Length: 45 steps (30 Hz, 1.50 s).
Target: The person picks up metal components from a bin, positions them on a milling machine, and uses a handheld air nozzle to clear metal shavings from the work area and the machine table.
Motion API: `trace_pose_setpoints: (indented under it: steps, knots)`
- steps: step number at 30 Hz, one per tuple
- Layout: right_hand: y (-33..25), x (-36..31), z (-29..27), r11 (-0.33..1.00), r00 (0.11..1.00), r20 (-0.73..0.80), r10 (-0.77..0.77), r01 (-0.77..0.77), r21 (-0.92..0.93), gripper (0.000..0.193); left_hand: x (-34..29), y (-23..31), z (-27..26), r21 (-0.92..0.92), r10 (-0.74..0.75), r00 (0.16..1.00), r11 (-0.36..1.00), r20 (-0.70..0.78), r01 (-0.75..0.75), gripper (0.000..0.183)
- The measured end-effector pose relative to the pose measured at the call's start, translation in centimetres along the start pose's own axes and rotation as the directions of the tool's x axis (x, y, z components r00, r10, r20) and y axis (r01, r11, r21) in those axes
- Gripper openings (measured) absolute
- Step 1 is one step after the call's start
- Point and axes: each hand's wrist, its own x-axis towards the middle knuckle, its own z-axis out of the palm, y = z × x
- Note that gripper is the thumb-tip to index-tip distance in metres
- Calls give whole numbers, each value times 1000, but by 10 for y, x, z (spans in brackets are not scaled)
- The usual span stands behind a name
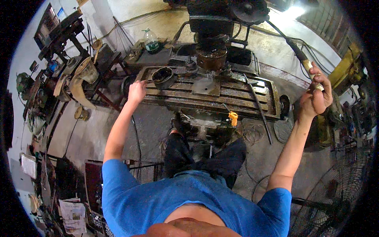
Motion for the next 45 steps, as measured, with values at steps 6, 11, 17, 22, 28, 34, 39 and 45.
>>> trace_pose_setpoints:
  steps: [6, 11, 17, 22, 28, 34, 39, 45]
  knots:
    - [0, -1, 1, 1000, 1000, 18, 0, 0, 16, 37, -21, -3, -38, -113, -62, 998, 992, 18, 63, 18]
    - [0, 0, 3, 999, 1000, 30, 0, -1, 41, 37, -27, -17, -28, -433, -318, 946, 862, -57, 264, 19]
    - [-1, 1, 4, 1000, 1000, 15, 1, -1, 31, 33, -49, -55, 32, -486, -485, 874, 758, 28, 436, 23]
    - [3, -15, 0, 999, 999, 26, -30, 30, -18, 28, -34, 19, -14, -692, -507, 843, 545, 177, 473, 22]
    - [0, -4, 8, 998, 1000, 1, 15, -15, -55, 28, 16, 124, 49, -830, -386, 904, 430, 185, 354, 21]
    - [-1, -11, 4, 997, 1000, 13, 20, -19, -73, 27, 53, 172, 116, -755, -441, 897, 577, 34, 312, 21]
    - [-1, -15, 11, 998, 1000, -19, 4, -5, -59, 25, 49, 172, 143, -727, -386, 920, 651, -67, 220, 23]
    - [-1, -27, 10, 999, 997, -56, 45, -45, -11, 35, 39, 172, 129, -773, -411, 902, 525, 136, 356, 20]
